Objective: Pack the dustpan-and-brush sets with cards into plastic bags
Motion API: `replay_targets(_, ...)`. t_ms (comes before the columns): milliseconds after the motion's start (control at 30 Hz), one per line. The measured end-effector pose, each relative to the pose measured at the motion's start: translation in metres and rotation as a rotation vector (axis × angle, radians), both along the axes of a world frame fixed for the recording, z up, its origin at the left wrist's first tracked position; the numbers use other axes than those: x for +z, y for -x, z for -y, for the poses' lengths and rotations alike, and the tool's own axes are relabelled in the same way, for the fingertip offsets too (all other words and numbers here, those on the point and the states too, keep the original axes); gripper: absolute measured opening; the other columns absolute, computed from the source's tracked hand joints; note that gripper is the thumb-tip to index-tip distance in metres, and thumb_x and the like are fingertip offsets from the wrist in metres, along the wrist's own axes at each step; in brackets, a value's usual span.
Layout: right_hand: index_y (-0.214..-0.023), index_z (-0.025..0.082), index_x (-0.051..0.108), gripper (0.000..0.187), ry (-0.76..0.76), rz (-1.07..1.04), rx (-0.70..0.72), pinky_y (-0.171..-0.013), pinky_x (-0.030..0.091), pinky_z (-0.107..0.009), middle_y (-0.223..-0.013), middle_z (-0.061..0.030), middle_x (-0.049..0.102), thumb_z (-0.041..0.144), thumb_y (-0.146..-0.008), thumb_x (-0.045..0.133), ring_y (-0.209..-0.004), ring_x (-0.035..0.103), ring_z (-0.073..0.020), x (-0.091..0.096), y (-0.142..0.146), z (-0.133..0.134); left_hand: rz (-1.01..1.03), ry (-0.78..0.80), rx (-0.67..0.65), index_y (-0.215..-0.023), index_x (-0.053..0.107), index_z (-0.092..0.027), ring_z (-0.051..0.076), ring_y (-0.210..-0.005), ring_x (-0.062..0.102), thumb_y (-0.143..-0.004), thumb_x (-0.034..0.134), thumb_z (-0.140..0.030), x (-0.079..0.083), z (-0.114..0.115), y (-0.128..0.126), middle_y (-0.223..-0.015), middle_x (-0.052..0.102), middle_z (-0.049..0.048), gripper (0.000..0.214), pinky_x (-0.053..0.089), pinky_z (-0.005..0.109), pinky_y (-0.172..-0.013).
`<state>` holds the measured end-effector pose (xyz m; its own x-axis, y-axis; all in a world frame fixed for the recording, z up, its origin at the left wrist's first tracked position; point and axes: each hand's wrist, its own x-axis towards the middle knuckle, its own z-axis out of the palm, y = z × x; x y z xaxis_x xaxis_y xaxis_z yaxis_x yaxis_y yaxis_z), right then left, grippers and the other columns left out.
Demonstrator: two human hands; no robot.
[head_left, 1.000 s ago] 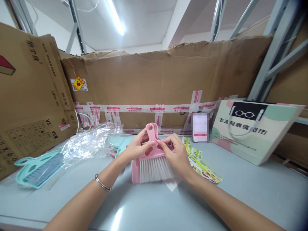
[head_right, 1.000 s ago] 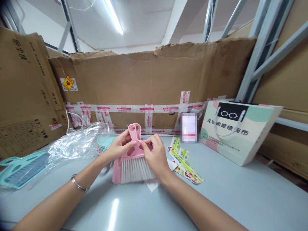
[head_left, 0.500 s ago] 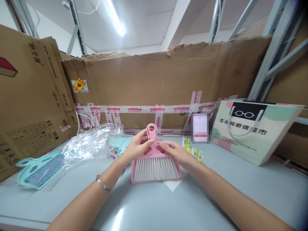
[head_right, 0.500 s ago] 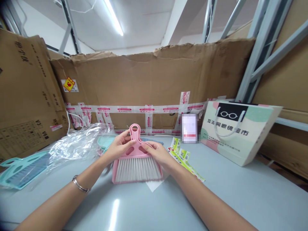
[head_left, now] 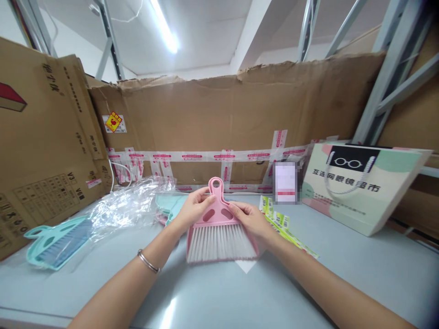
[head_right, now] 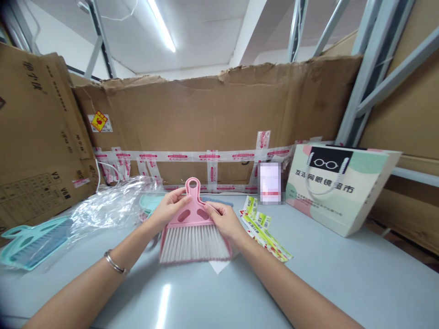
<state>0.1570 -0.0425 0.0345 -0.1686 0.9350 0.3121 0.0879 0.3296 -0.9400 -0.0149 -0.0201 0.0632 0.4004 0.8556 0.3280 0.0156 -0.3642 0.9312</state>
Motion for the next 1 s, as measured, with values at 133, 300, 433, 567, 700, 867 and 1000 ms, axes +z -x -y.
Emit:
replay_targets(133, -0.095, 0.022, 0.069, 0.034, -0.061, 0.021, -0.067, -0.089, 0.044, -0.039, -0.102, -0.0042, 0.068, 0.046, -0.075, 0.057, -0.100, 0.059, -0.0232, 0.001, 0.003, 0.005, 0.018, 0.052, -0.006, -0.107, 0.057, -0.012, 0.013, -0.067, 0.058, -0.074, 0.062, -0.040, 0.002, 0.000, 0.001, -0.081, 0.066, 0.0066, 0.043, 0.044, 0.023, -0.060)
replay_targets(300, -0.100, 0.025, 0.068, 0.028, -0.175, 0.184, -0.129, -0.089, 0.044, -0.037, -0.106, -0.0017, 0.067, 0.036, -0.078, 0.055, -0.098, 0.061, -0.0215, 0.001, 0.002, 0.011, 0.022, 0.084, -0.024, -0.104, 0.058, -0.012, 0.011, -0.062, 0.057, -0.074, 0.062, -0.038, 0.000, 0.000, 0.003, -0.077, 0.066, 0.0057, 0.040, 0.043, 0.022, -0.056)
replay_targets(433, -0.101, 0.026, 0.068, 0.028, -0.183, 0.201, -0.161, -0.093, 0.043, -0.038, -0.109, -0.0004, 0.066, 0.036, -0.079, 0.054, -0.104, 0.059, -0.0225, 0.000, 0.001, 0.011, 0.024, 0.086, -0.024, -0.104, 0.058, -0.012, 0.013, -0.063, 0.058, -0.073, 0.062, -0.039, 0.000, 0.001, 0.002, -0.078, 0.067, 0.0063, 0.041, 0.043, 0.022, -0.057)
replay_targets(567, -0.101, 0.023, 0.068, 0.031, -0.111, 0.141, -0.202, -0.095, 0.042, -0.039, -0.108, -0.0021, 0.066, 0.036, -0.075, 0.057, -0.106, 0.058, -0.0236, -0.002, 0.004, 0.008, 0.026, 0.082, 0.004, -0.103, 0.059, -0.011, 0.013, -0.063, 0.058, -0.071, 0.063, -0.040, 0.002, 0.001, 0.000, -0.083, 0.067, 0.0074, 0.043, 0.043, 0.022, -0.057)
replay_targets(700, -0.100, 0.020, 0.069, 0.033, -0.080, 0.100, -0.219, -0.094, 0.042, -0.036, -0.107, -0.0039, 0.066, 0.036, -0.072, 0.059, -0.104, 0.059, -0.0230, -0.003, 0.006, 0.007, 0.015, 0.072, 0.030, -0.101, 0.060, -0.010, 0.011, -0.059, 0.056, -0.071, 0.063, -0.039, 0.002, 0.000, -0.001, -0.079, 0.067, 0.0064, 0.042, 0.041, 0.021, -0.055)
replay_targets(867, -0.097, 0.020, 0.070, 0.032, -0.004, 0.086, -0.110, -0.085, 0.046, -0.034, -0.101, -0.0037, 0.069, 0.036, -0.071, 0.061, -0.095, 0.062, -0.0218, 0.006, 0.003, 0.007, 0.006, 0.066, 0.061, -0.103, 0.061, -0.010, 0.011, -0.057, 0.054, -0.071, 0.063, -0.036, 0.002, -0.001, -0.001, -0.070, 0.065, 0.0038, 0.041, 0.039, 0.020, -0.052)
replay_targets(1000, -0.086, 0.017, 0.072, 0.030, 0.069, 0.154, -0.057, -0.074, 0.048, -0.031, -0.086, -0.0045, 0.072, 0.040, -0.072, 0.059, -0.082, 0.064, -0.0207, 0.023, 0.000, 0.000, 0.020, 0.065, 0.046, -0.103, 0.062, -0.011, 0.012, -0.061, 0.056, -0.071, 0.064, -0.035, 0.001, -0.002, 0.000, -0.074, 0.067, 0.0051, 0.040, 0.041, 0.021, -0.055)
